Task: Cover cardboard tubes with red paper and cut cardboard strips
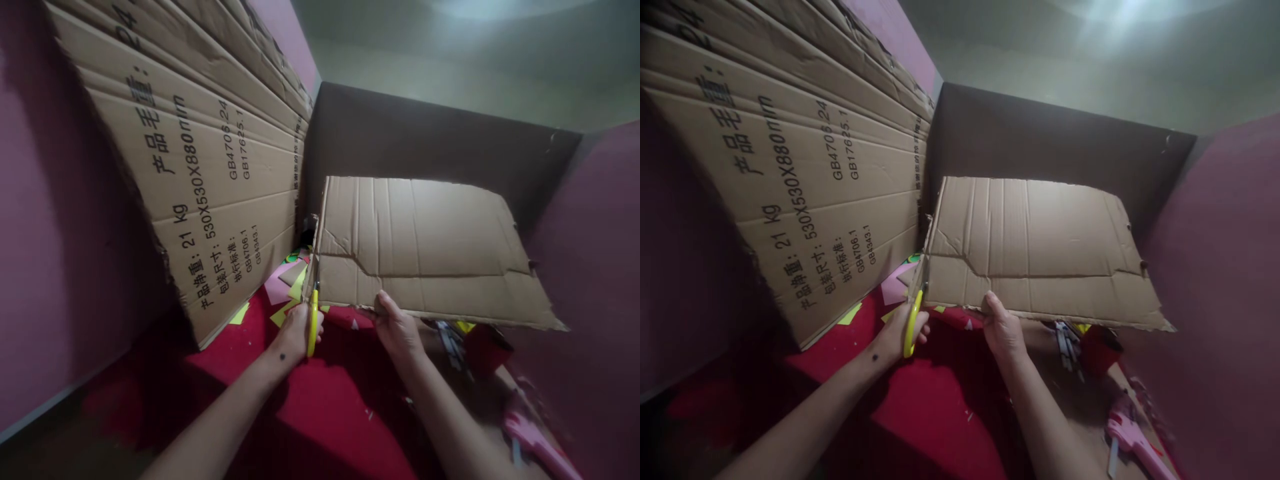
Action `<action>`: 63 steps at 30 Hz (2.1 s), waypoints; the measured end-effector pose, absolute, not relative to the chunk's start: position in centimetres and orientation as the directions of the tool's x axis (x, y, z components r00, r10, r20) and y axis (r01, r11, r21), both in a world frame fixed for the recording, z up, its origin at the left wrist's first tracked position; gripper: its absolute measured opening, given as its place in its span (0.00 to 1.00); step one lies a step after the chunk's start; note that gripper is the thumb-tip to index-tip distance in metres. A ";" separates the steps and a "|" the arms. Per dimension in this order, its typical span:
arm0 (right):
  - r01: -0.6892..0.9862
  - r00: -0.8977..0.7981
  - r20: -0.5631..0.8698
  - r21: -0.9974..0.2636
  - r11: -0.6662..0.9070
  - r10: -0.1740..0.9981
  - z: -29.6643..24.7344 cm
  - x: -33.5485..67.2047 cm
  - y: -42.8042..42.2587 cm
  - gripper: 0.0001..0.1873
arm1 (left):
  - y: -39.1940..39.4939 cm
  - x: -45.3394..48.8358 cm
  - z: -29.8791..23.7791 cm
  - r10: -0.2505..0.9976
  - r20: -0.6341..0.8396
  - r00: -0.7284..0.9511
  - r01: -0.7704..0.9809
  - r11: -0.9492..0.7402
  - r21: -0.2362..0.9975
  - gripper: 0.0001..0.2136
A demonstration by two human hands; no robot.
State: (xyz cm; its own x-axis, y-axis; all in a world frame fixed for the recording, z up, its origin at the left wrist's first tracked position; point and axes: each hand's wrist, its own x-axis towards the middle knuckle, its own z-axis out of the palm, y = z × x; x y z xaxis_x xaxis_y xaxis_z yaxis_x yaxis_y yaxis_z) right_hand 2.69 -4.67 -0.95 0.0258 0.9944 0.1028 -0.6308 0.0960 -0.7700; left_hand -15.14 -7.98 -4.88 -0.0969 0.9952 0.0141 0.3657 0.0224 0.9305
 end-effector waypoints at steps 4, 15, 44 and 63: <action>-0.623 0.030 0.099 -0.776 0.097 0.995 -1.4 3.0 -4.9 0.09 | -8.0 -15.1 -4.4 0.993 0.087 -0.074 0.470 -0.042 0.881 0.13; -0.618 0.066 0.067 -0.781 0.094 0.996 -2.2 4.3 -5.4 0.09 | -9.1 -14.3 -3.6 0.980 0.196 -0.024 0.615 -0.140 0.776 0.18; -0.551 0.117 0.043 -0.828 0.101 0.992 -3.4 5.8 -5.5 0.12 | -9.0 -14.4 -4.6 0.996 0.031 0.083 0.097 -0.039 0.995 0.05; -0.484 -0.001 0.066 -0.873 0.058 0.998 -4.0 4.3 -6.6 0.09 | -8.2 -14.3 -2.9 0.997 -0.072 0.014 0.098 0.071 0.993 0.12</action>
State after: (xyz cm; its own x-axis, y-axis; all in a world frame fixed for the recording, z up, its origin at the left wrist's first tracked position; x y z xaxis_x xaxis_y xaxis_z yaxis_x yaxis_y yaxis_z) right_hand 4.35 -6.57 -3.98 -0.0008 0.9978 0.0665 -0.4843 0.0578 -0.8730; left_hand -14.32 -8.15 -2.90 0.0135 0.9973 -0.0724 0.0985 0.0707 0.9926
